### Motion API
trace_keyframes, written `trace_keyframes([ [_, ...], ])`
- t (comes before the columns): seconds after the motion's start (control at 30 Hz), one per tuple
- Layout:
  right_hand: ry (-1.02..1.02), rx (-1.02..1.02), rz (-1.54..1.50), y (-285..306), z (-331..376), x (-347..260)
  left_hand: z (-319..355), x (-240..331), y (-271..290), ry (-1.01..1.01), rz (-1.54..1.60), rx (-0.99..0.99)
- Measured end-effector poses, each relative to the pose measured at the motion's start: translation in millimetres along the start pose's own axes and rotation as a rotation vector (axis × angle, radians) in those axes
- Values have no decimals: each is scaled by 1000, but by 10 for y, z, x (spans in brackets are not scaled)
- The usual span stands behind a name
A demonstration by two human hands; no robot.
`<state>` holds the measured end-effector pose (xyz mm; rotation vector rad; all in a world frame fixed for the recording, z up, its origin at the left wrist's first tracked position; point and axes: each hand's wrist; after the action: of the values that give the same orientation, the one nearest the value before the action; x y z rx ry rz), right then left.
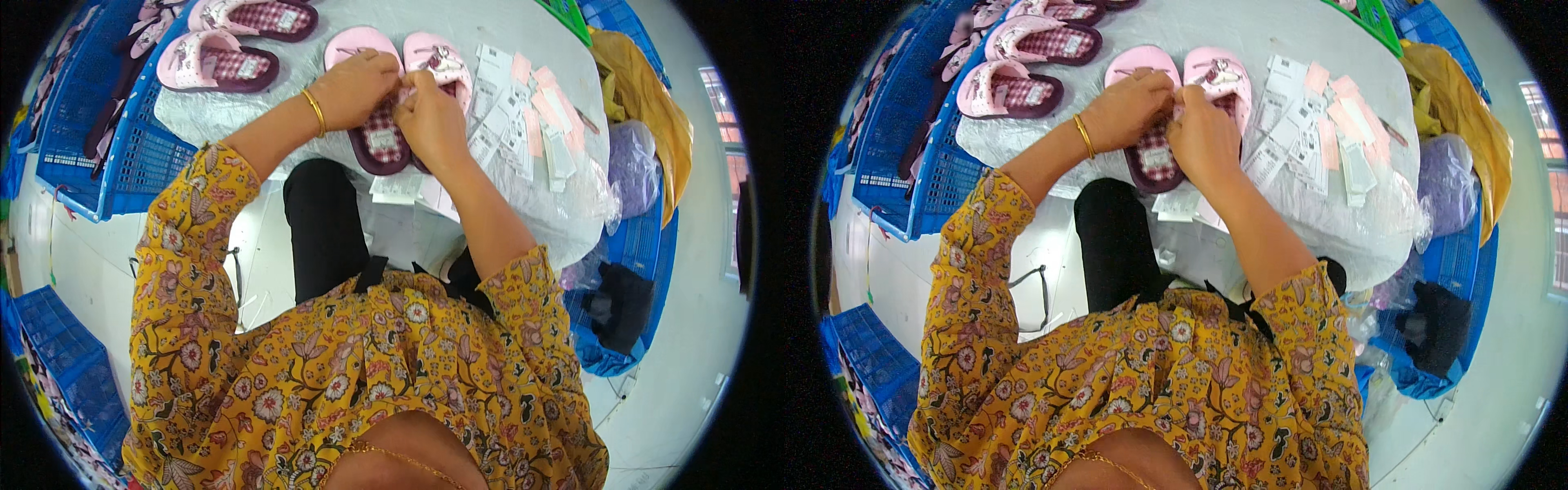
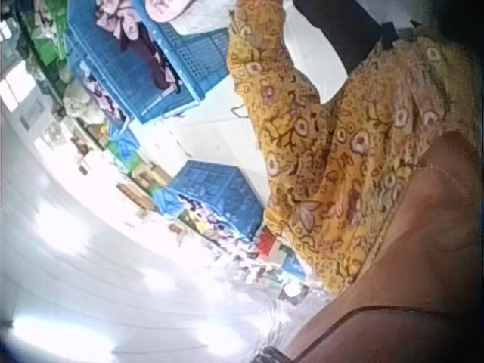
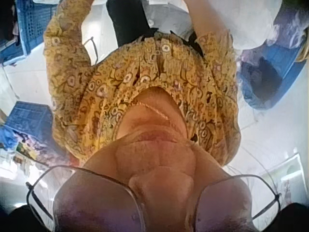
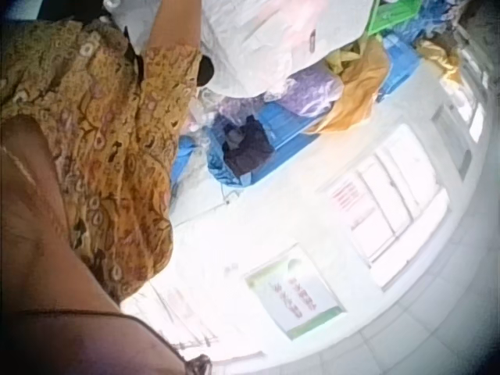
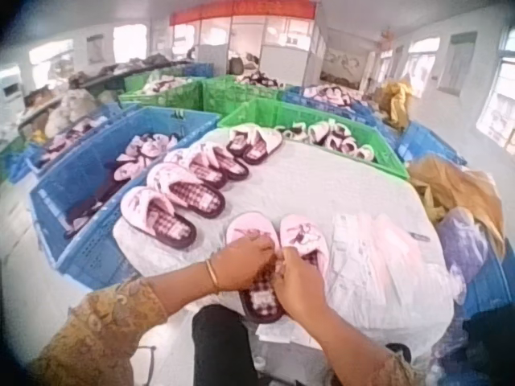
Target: The person sits on the floor and repeatedly picks up small paper price tags, peels off the backing, and sticks them onto the insoles of pink slippers. The person handles the slippers and tags one at a time, placing the tagged slippers into a nearby blue basket.
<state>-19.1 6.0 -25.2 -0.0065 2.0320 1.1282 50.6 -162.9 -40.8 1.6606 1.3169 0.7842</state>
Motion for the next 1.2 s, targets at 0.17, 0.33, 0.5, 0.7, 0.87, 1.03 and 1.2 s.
trace_keyframes([
  [0.17, -97, -112, -348, 320, 89, -2, -48, 52, 64, -58, -188, -125],
  [0.33, -40, -205, -241, 812, 758, -111, -35, -45, 100, 39, -122, -89],
  [0.5, 91, -153, 111, 719, 1280, -6, -18, -181, 1, 209, 220, 83],
  [0.7, 121, -11, 108, 627, 1312, 269, -32, -86, 172, 348, 364, 57],
  [0.87, -406, -197, -708, 963, 867, 133, -81, 109, 241, 271, 317, 155],
  [1.03, -155, -116, -412, 861, 647, 258, -132, 236, 316, 318, 342, 201],
  [1.2, -26, 120, -98, 753, 678, 272, -89, 198, 365, 647, 949, 204],
])
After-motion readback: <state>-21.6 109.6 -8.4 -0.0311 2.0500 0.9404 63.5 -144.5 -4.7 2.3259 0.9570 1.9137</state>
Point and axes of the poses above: each hand's wrist, its own z-axis away from the middle knuckle, its own y-axis out of the back of the hand, x = y × z, and after that the axes turned 9 degrees about -z, right-handed
